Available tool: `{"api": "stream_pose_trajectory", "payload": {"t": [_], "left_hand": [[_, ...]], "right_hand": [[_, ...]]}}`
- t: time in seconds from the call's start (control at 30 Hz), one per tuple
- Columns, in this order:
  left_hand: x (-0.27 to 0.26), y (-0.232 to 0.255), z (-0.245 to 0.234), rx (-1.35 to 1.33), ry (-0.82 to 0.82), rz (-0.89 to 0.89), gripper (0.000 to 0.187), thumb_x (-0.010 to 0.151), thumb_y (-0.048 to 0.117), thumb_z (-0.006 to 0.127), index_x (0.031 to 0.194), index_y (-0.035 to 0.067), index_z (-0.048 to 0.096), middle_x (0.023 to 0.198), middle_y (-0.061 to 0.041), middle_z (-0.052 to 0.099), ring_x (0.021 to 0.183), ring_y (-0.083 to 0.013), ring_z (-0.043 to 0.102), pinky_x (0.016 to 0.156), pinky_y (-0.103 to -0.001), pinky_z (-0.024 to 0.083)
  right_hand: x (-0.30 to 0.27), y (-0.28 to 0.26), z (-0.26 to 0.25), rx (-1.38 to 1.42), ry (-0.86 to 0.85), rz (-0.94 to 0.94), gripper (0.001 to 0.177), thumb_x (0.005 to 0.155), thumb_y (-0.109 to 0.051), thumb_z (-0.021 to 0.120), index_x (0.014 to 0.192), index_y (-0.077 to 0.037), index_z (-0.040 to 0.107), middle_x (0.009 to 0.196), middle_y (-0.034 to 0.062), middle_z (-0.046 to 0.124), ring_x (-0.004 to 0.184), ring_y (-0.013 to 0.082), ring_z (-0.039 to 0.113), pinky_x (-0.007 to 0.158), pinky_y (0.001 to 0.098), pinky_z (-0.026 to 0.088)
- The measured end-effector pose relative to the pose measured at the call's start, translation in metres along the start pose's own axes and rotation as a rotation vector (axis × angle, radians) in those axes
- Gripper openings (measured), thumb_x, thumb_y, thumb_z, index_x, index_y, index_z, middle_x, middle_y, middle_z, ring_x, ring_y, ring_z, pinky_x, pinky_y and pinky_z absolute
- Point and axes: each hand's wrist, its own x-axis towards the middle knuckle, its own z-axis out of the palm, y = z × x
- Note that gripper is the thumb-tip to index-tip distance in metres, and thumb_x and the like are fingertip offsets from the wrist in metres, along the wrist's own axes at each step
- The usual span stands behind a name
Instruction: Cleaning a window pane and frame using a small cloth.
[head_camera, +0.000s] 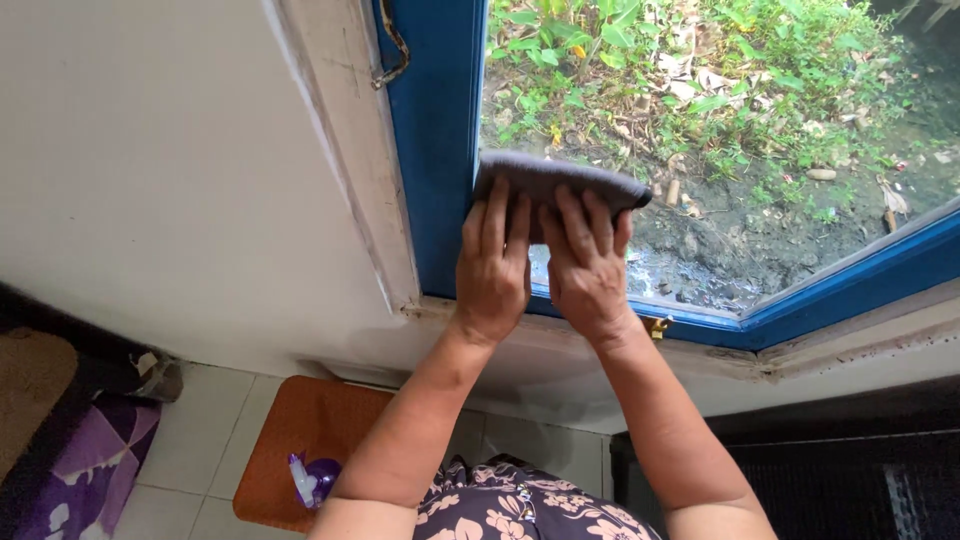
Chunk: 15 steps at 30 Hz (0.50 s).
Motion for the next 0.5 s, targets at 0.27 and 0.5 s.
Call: {"api": "stream_pose_trajectory", "payload": {"t": [0.27,0.5], "left_hand": [[-0.021,-0.001,0.011,0.003,-0.022,-0.035,0.048,0.099,0.004,0.056,0.147,-0.004,0.053,0.160,-0.023,0.038,0.137,-0.0425,0.045,0.120,-0.048,0.040],[0.046,0.011,-0.013,-0.069,0.025,0.000,0.050,0.102,0.004,0.056,0.150,-0.005,0.048,0.162,-0.024,0.034,0.142,-0.0461,0.042,0.123,-0.050,0.037]], "right_hand": [[-0.023,0.001,0.021,-0.011,0.001,0.003,0.049,0.092,-0.004,0.064,0.141,-0.009,0.067,0.162,0.0095,0.041,0.151,0.0350,0.035,0.126,0.0578,0.015],[0.036,0.019,-0.020,-0.054,0.052,-0.031,0.050,0.096,-0.006,0.063,0.146,-0.007,0.067,0.164,0.0141,0.037,0.152,0.0390,0.032,0.129,0.0598,0.012]]}}
